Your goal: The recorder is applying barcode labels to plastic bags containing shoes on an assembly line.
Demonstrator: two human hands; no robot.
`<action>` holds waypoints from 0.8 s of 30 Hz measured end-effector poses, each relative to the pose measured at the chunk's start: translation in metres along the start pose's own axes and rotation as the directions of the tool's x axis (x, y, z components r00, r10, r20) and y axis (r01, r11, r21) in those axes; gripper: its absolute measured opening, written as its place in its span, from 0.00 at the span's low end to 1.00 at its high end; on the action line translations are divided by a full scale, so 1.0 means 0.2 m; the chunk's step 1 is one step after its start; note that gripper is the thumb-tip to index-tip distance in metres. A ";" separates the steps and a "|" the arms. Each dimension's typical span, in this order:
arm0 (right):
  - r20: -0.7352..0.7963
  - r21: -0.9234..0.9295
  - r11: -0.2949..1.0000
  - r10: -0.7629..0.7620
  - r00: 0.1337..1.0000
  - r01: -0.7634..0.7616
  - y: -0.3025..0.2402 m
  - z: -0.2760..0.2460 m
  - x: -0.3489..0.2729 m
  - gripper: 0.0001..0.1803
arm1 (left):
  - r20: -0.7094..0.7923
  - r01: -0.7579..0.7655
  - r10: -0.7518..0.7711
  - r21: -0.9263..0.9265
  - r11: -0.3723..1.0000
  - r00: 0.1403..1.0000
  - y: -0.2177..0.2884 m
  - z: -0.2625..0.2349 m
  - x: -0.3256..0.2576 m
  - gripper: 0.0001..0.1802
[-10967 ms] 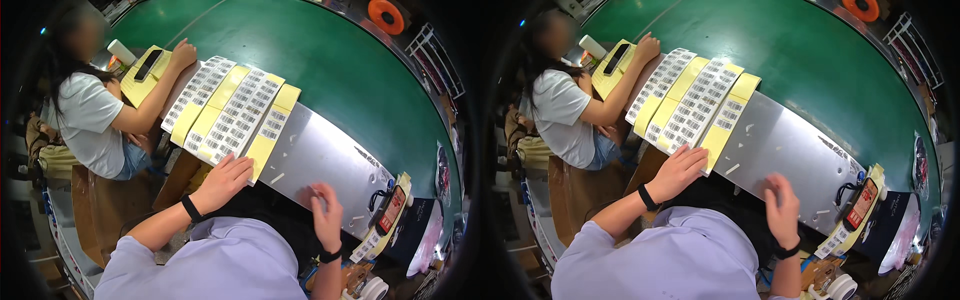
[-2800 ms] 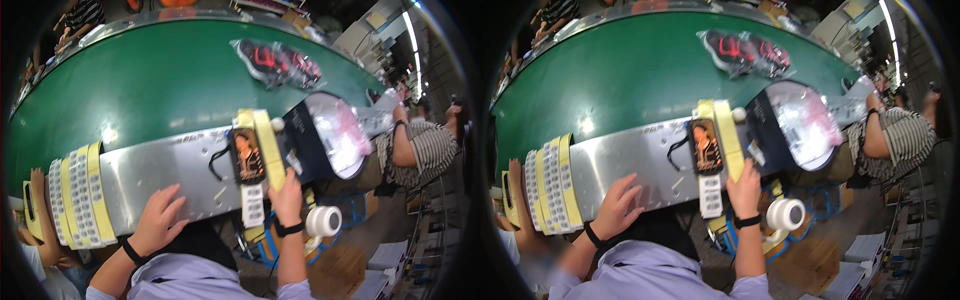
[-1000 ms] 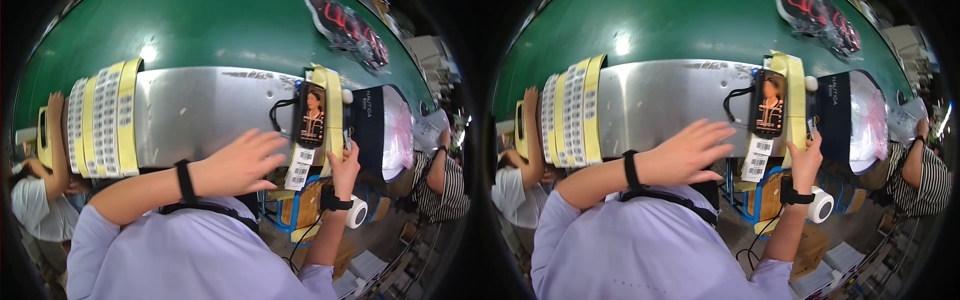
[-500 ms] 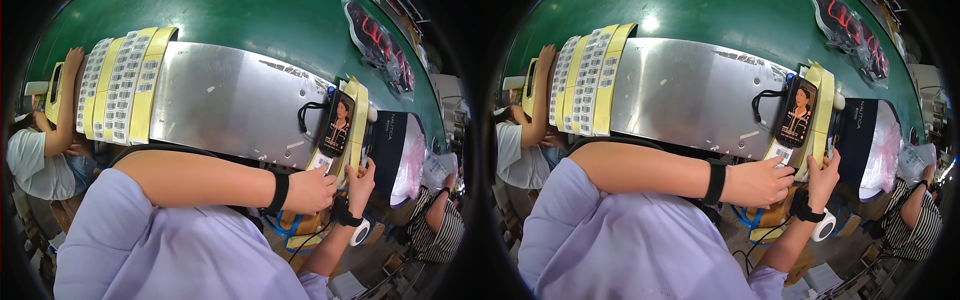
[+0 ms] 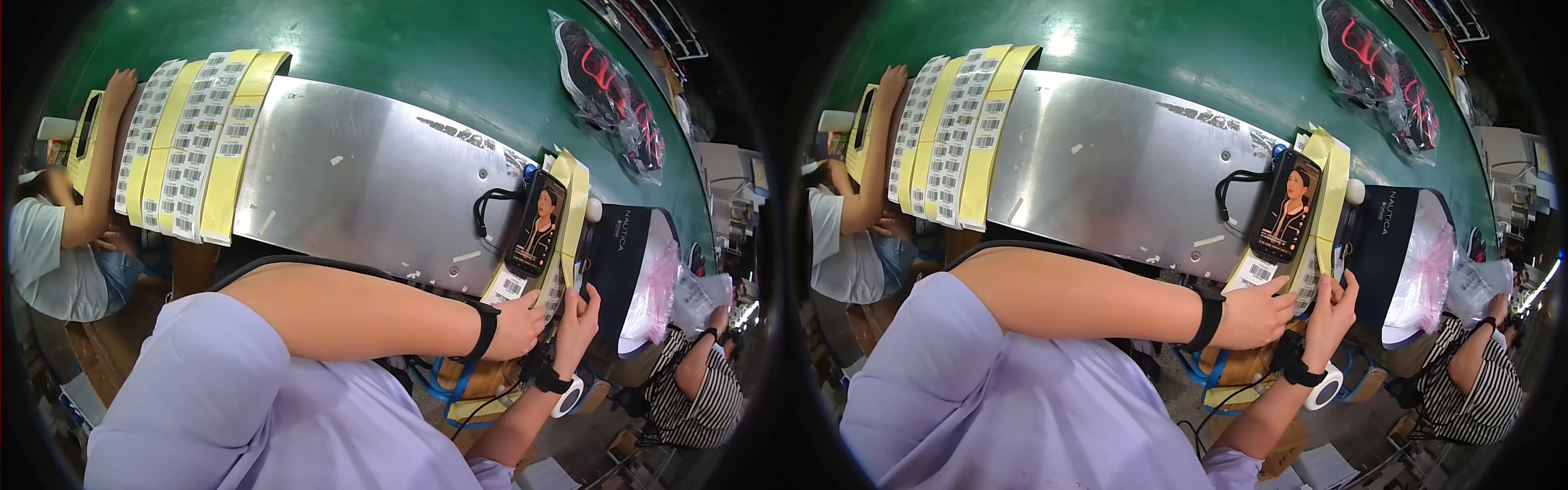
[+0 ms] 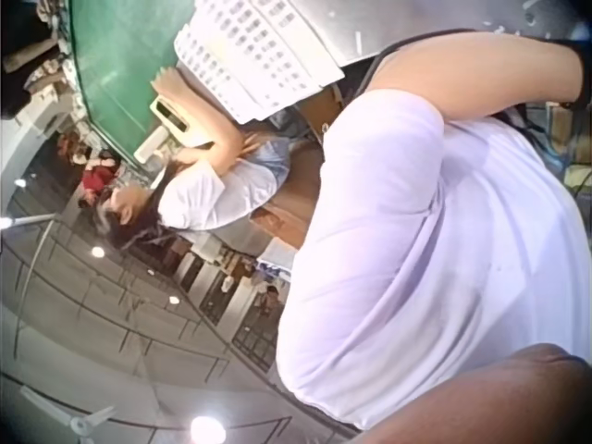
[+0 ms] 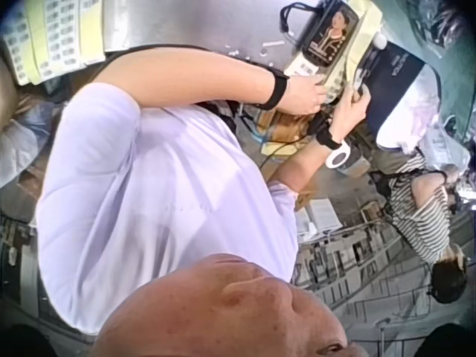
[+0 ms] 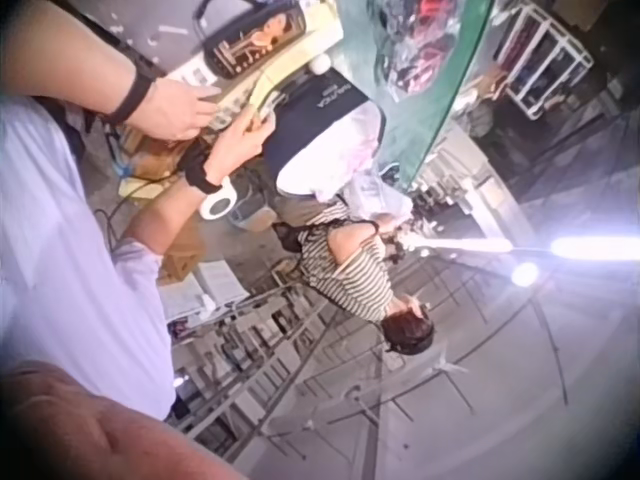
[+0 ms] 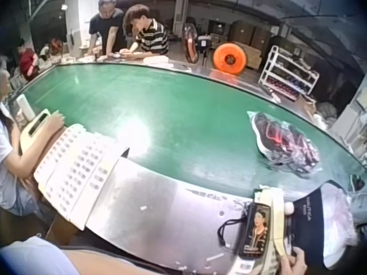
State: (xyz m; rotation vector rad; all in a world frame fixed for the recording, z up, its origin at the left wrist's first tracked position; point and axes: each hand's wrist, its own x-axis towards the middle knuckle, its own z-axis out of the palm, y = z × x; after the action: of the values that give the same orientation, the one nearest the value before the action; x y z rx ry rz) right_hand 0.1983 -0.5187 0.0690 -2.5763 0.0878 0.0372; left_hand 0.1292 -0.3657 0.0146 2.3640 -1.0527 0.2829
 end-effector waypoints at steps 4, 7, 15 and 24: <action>0.005 -0.023 1.000 0.010 1.000 -0.010 -0.02 0.00 0.01 0.23 | -0.012 -0.001 0.001 -0.009 1.000 1.000 0.02 0.03 0.02 0.14; 0.006 -0.050 0.999 0.000 1.000 0.001 -0.02 0.00 0.02 0.24 | -0.025 -0.010 0.010 -0.016 1.000 1.000 0.02 0.04 0.01 0.14; -0.002 -0.088 0.996 -0.010 1.000 0.010 0.00 -0.01 0.03 0.26 | 0.026 -0.014 0.015 -0.050 0.999 1.000 0.04 0.01 0.00 0.14; 0.041 -0.094 0.995 0.043 0.998 -0.039 -0.03 -0.02 0.04 0.27 | 0.031 -0.031 0.033 -0.060 0.998 0.999 0.05 -0.01 0.00 0.14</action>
State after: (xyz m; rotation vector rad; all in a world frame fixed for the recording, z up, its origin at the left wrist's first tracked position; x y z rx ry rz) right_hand 0.2071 -0.5158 0.0748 -2.6649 0.1260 0.1151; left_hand 0.1217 -0.3717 0.0199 2.3079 -1.1000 0.2228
